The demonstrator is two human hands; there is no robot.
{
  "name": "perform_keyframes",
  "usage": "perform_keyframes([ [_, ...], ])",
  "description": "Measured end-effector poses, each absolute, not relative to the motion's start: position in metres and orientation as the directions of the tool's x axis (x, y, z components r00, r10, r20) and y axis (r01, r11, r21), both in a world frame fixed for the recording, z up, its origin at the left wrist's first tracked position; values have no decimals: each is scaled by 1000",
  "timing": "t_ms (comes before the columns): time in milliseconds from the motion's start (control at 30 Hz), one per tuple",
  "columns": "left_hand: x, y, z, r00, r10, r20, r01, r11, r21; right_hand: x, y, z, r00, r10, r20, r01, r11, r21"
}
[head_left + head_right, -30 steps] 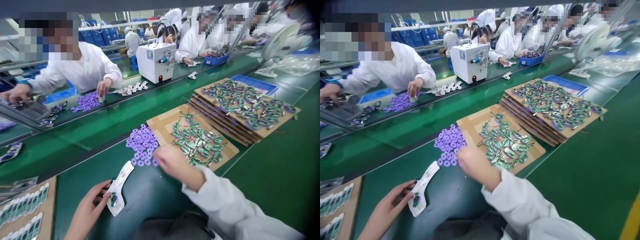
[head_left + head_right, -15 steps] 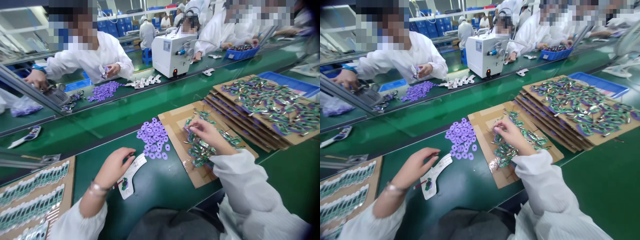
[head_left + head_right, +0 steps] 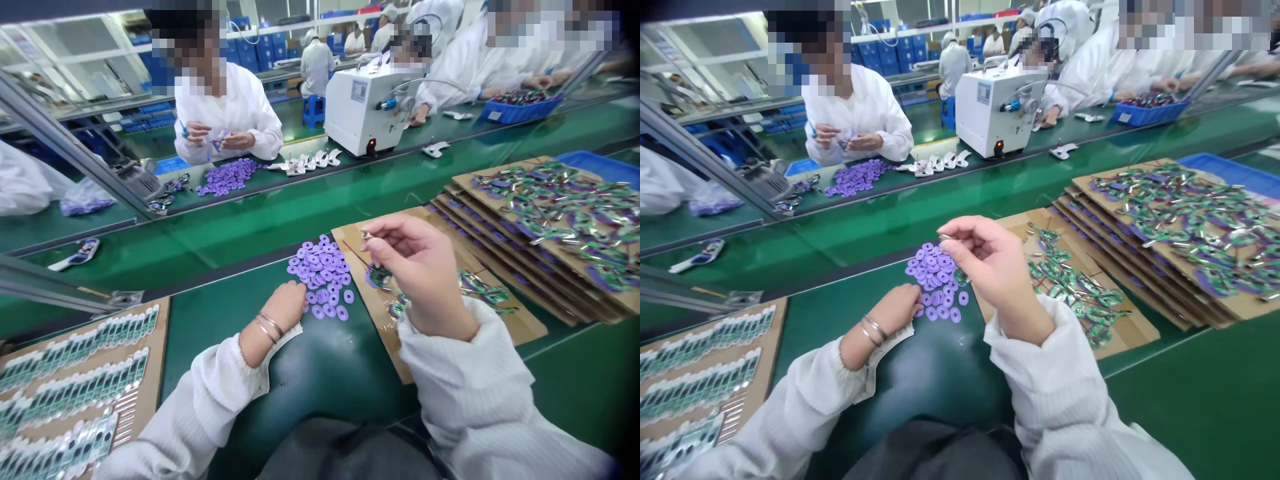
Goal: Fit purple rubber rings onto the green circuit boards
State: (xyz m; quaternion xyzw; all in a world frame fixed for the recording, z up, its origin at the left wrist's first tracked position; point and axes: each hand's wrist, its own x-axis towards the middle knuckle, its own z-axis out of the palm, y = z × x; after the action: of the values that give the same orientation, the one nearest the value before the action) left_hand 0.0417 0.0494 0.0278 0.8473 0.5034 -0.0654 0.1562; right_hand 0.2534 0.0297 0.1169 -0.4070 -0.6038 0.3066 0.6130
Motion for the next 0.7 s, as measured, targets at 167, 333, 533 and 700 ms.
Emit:
perform_keyframes([
  [167,29,50,29,492,836,-242,863,-434,258,223,36,121,50,849,525,157,513,-844],
  [333,33,45,17,496,839,-223,859,-438,264,215,40,119,-11,852,523,241,510,-826],
  [533,32,42,11,528,829,-187,824,-445,351,212,49,111,-202,820,535,422,566,-708],
  [700,26,46,9,491,860,-138,796,-378,472,203,55,104,-256,809,529,446,584,-678],
])
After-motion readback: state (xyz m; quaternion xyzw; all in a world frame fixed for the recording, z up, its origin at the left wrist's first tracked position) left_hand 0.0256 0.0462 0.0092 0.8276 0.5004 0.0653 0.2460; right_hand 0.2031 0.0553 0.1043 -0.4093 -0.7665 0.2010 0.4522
